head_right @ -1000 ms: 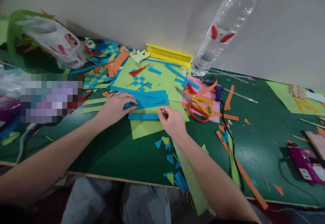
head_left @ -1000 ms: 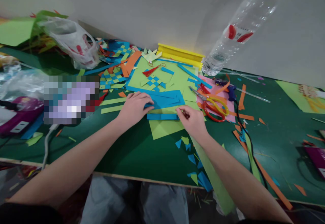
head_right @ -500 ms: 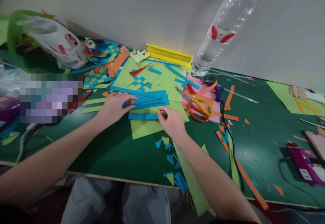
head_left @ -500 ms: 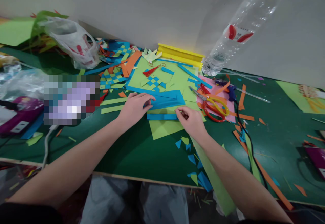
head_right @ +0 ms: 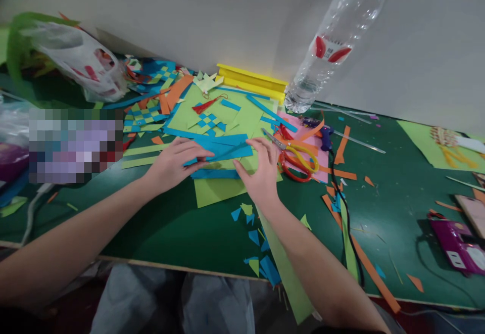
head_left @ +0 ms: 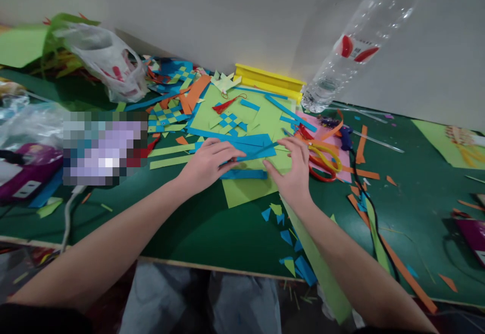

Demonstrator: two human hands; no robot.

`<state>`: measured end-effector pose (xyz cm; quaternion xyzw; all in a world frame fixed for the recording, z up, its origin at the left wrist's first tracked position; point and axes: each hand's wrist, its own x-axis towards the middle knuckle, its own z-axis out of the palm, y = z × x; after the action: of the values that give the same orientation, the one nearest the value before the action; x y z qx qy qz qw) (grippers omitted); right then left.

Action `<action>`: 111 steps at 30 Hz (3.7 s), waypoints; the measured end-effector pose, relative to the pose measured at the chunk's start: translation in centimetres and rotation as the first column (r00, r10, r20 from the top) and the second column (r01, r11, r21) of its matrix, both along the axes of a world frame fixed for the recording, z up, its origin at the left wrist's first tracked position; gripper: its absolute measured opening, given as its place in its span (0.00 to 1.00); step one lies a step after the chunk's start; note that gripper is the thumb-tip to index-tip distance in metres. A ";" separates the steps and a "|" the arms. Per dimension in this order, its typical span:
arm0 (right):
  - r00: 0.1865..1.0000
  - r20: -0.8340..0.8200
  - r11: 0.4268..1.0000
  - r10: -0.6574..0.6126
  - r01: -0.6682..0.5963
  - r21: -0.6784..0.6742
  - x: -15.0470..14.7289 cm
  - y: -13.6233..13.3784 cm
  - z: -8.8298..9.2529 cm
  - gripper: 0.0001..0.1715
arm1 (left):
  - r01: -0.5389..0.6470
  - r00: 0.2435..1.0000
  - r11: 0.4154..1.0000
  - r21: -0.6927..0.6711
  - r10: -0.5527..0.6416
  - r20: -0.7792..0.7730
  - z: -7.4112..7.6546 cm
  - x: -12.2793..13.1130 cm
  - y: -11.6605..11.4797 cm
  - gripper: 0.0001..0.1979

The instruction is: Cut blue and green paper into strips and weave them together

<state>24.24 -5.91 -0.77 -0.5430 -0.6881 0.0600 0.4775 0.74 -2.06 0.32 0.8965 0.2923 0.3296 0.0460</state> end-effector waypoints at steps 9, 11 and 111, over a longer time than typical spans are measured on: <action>0.999 0.010 0.996 0.054 -0.053 -0.078 0.0 -0.1 0.0 0.04 | 0.046 0.999 0.999 0.002 -0.046 0.017 -0.1 0.0 0.0 0.08; 0.999 0.008 0.996 0.031 -0.031 -0.080 0.0 -0.1 0.1 0.04 | 0.033 0.999 0.999 -0.043 -0.031 0.036 -0.2 0.0 0.0 0.09; 0.936 -0.352 0.968 -0.010 -0.079 -0.240 -0.1 -0.3 0.5 0.12 | -0.112 0.888 0.770 -0.628 0.361 0.284 1.2 -0.9 0.4 0.17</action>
<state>24.15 -6.19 -0.28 -0.5672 -0.5885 0.2503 0.5190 -0.14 -1.67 1.55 0.7070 0.4786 0.3951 0.3393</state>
